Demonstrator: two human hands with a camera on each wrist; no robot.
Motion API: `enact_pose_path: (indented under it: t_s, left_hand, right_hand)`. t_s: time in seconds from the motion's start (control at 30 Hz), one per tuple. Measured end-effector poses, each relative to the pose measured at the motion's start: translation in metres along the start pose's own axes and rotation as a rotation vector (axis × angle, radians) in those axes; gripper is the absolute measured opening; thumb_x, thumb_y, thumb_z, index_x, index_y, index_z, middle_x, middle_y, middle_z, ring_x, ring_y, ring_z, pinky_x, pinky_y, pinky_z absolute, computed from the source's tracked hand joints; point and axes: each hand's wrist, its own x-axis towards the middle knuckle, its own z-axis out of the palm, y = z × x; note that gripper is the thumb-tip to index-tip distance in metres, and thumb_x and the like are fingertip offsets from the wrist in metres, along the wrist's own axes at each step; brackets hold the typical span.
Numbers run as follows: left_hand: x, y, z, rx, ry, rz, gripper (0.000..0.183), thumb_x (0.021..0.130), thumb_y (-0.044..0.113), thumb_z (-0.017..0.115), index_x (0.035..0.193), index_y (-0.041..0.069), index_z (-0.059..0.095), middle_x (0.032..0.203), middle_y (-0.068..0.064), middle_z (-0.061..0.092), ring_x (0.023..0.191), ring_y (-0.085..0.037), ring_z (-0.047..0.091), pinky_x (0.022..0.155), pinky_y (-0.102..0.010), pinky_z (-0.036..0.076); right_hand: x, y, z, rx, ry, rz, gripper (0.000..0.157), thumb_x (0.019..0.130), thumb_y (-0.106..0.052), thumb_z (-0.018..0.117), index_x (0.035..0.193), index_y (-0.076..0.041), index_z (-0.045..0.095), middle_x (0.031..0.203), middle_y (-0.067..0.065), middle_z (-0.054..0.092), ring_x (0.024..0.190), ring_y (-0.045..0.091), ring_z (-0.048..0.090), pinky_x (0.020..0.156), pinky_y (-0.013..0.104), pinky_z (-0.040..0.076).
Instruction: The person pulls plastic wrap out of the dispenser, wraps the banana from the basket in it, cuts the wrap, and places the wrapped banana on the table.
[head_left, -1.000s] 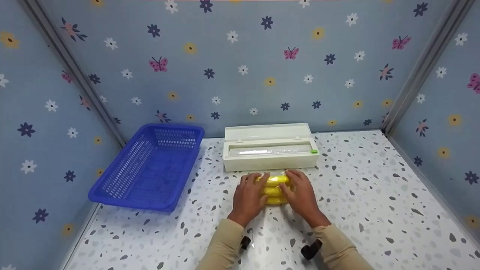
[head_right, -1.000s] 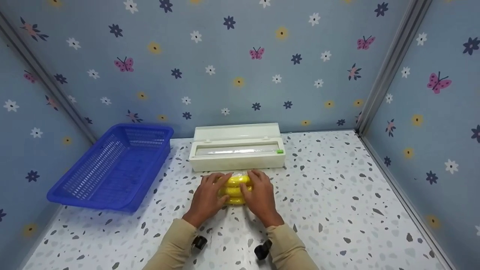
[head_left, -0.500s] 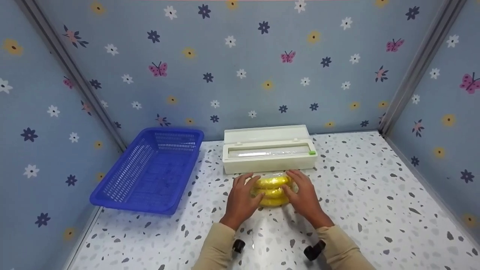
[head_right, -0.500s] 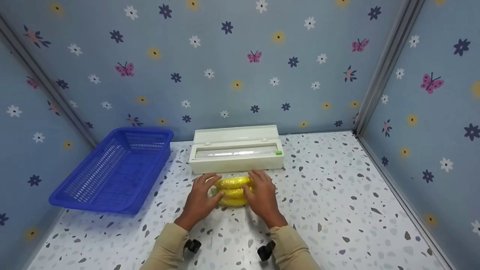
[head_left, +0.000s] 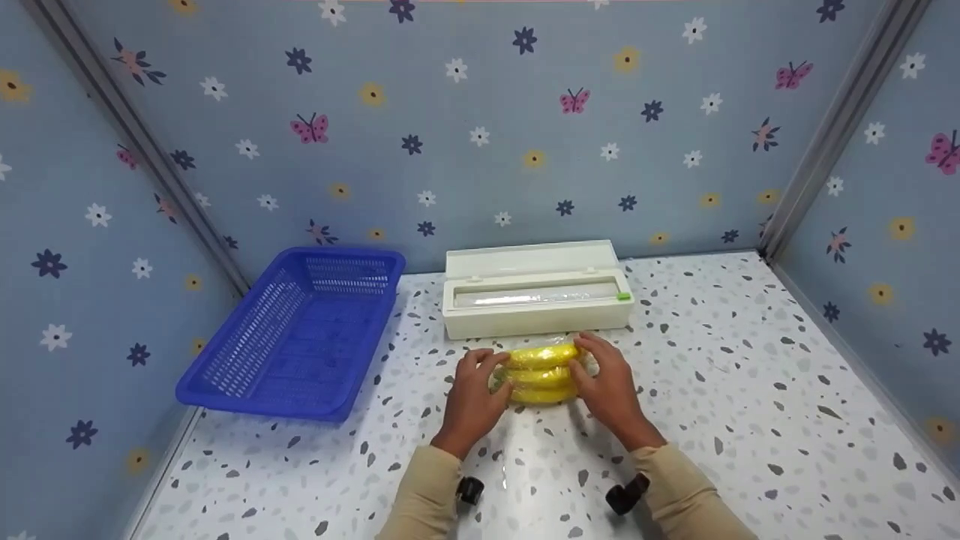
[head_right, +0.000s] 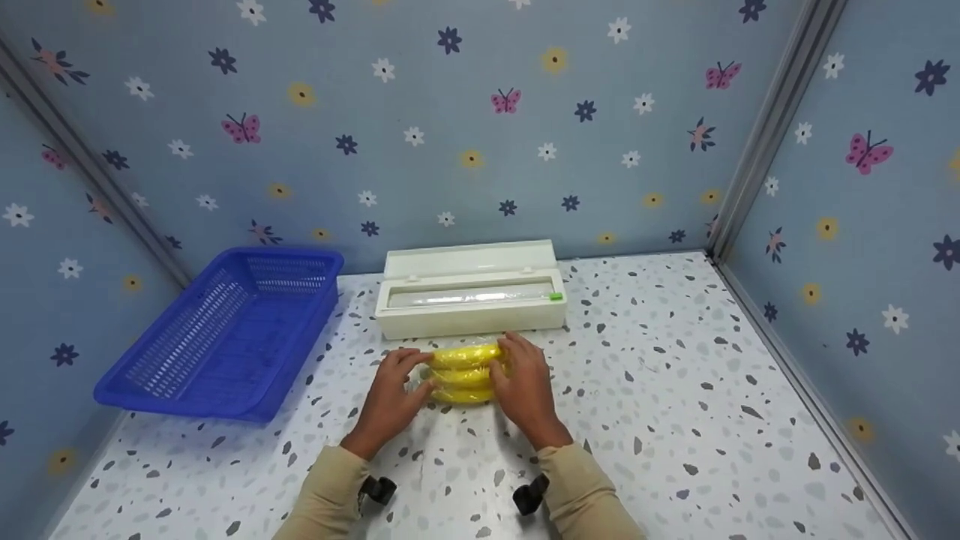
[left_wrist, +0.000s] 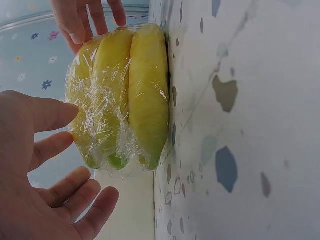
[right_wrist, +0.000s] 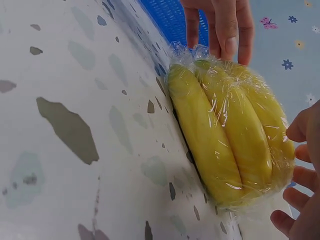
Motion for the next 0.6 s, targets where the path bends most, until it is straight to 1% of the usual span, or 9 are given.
enact_pose_path:
  t_s: [0.13,0.27,0.37,0.5,0.6]
  left_hand:
    - [-0.002,0.0,0.001,-0.051,-0.027,-0.031,0.04,0.091,0.016,0.074,0.13,0.016,0.066,0.129,-0.009,0.053,0.12,-0.027,0.052,0.093,-0.042,0.05]
    - [-0.001,0.0,0.001,-0.091,-0.022,-0.051,0.042,0.091,0.014,0.074,0.132,0.014,0.064,0.129,-0.008,0.053,0.122,-0.025,0.052,0.1,-0.042,0.046]
    - [-0.002,0.001,0.002,-0.107,-0.022,-0.057,0.043,0.09,0.014,0.074,0.132,0.012,0.063,0.13,-0.009,0.053,0.123,-0.025,0.052,0.102,-0.042,0.045]
    - [-0.005,-0.001,0.003,-0.126,-0.028,-0.053,0.043,0.091,0.014,0.074,0.132,0.011,0.062,0.132,-0.01,0.053,0.123,-0.026,0.053,0.102,-0.042,0.045]
    - [-0.009,-0.004,0.004,-0.158,-0.026,-0.06,0.041,0.092,0.013,0.072,0.132,0.011,0.063,0.133,-0.011,0.052,0.123,-0.026,0.053,0.097,-0.042,0.048]
  right_hand:
    - [-0.003,0.002,0.0,0.007,0.026,-0.003,0.035,0.09,0.001,0.07,0.124,0.006,0.064,0.136,0.022,0.058,0.13,0.038,0.051,0.11,0.049,0.038]
    - [-0.006,0.005,0.0,-0.032,0.033,-0.025,0.039,0.09,0.003,0.068,0.128,0.007,0.062,0.141,0.021,0.054,0.133,0.036,0.049,0.112,0.046,0.036]
    - [-0.009,0.006,0.0,-0.057,0.039,-0.038,0.04,0.089,0.004,0.068,0.128,0.007,0.061,0.143,0.022,0.052,0.133,0.037,0.049,0.112,0.046,0.036]
    - [-0.011,0.007,0.0,-0.068,0.034,-0.028,0.039,0.09,0.003,0.067,0.128,0.007,0.061,0.142,0.026,0.051,0.133,0.039,0.048,0.111,0.048,0.036]
    - [-0.014,0.008,0.0,-0.066,0.007,0.0,0.04,0.091,0.0,0.066,0.131,0.005,0.06,0.142,0.027,0.05,0.133,0.041,0.047,0.111,0.051,0.036]
